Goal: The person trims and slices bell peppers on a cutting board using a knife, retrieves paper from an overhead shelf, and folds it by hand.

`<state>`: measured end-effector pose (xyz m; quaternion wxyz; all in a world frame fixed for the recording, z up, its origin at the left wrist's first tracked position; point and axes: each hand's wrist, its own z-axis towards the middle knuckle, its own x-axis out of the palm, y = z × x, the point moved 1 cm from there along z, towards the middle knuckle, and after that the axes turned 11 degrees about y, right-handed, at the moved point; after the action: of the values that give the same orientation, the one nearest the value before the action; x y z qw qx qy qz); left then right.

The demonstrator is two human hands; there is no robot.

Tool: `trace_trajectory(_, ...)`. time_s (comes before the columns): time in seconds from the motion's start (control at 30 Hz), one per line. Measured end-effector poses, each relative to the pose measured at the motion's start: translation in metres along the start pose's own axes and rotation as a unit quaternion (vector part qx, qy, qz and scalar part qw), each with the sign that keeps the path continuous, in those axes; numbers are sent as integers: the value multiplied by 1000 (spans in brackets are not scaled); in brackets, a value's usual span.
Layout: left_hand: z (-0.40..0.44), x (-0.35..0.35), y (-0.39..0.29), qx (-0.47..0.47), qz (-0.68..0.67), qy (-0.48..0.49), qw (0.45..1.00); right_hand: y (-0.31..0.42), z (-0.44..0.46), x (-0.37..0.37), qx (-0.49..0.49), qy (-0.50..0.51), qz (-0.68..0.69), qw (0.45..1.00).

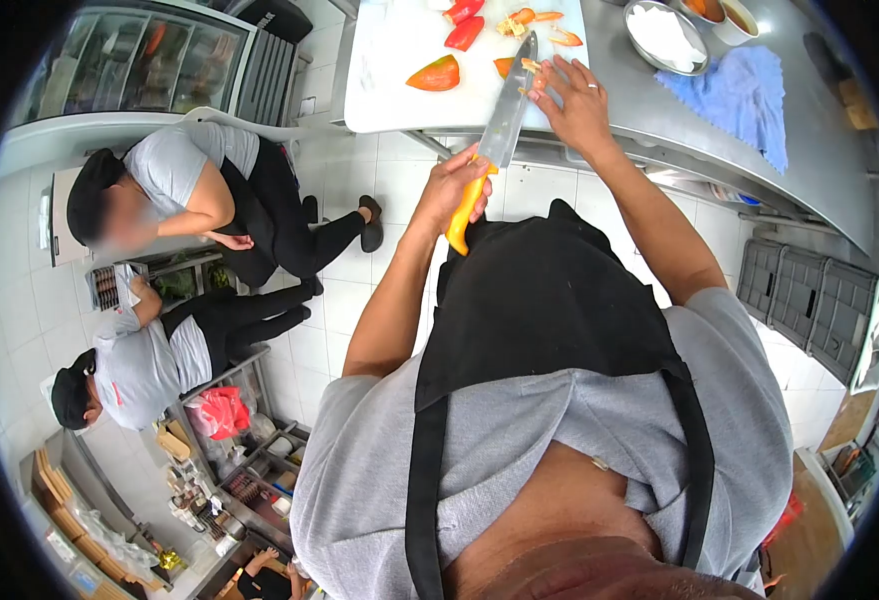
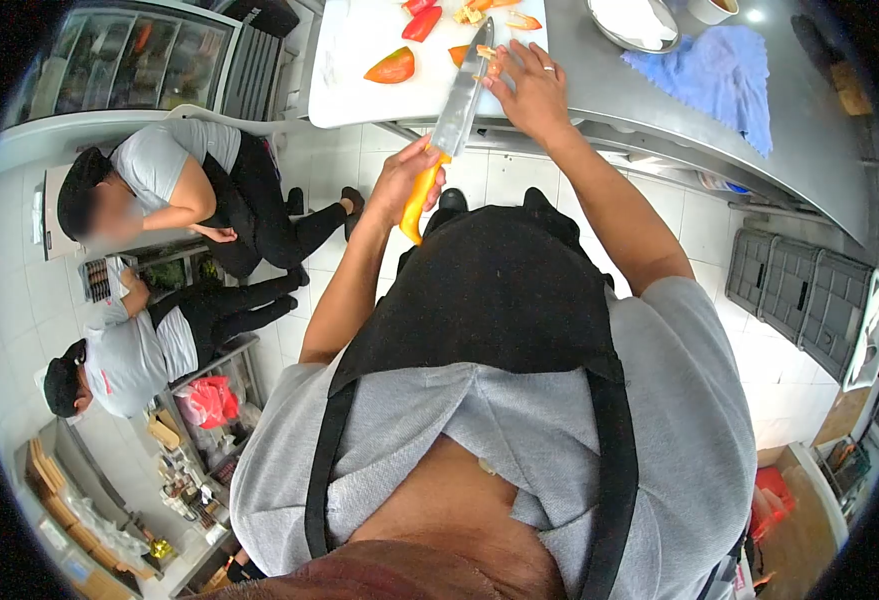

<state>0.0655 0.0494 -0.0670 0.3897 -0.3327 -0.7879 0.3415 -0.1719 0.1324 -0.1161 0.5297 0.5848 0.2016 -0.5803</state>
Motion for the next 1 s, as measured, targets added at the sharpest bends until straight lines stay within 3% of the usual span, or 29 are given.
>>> trace_trajectory(0.23,13,2,-6,10,-2,44,999,-1,0,2,-11,-13,4,1000)
trace_trajectory(0.37,-4,9,3,-16,40,-8,999,-4,2,0,-11,-7,2,1000)
trace_trajectory(0.5,23,3,-3,8,20,42,999,-1,-1,6,-18,-15,8,1000)
trace_trajectory(0.73,12,7,4,-12,36,12,999,-8,-1,8,-26,-51,10,998)
trace_trajectory(0.77,25,2,2,-2,21,52,998,-7,-4,11,-24,-47,11,999)
trace_trajectory(1.0,-10,13,10,-48,64,62,995,-3,5,-1,-35,-51,-41,997)
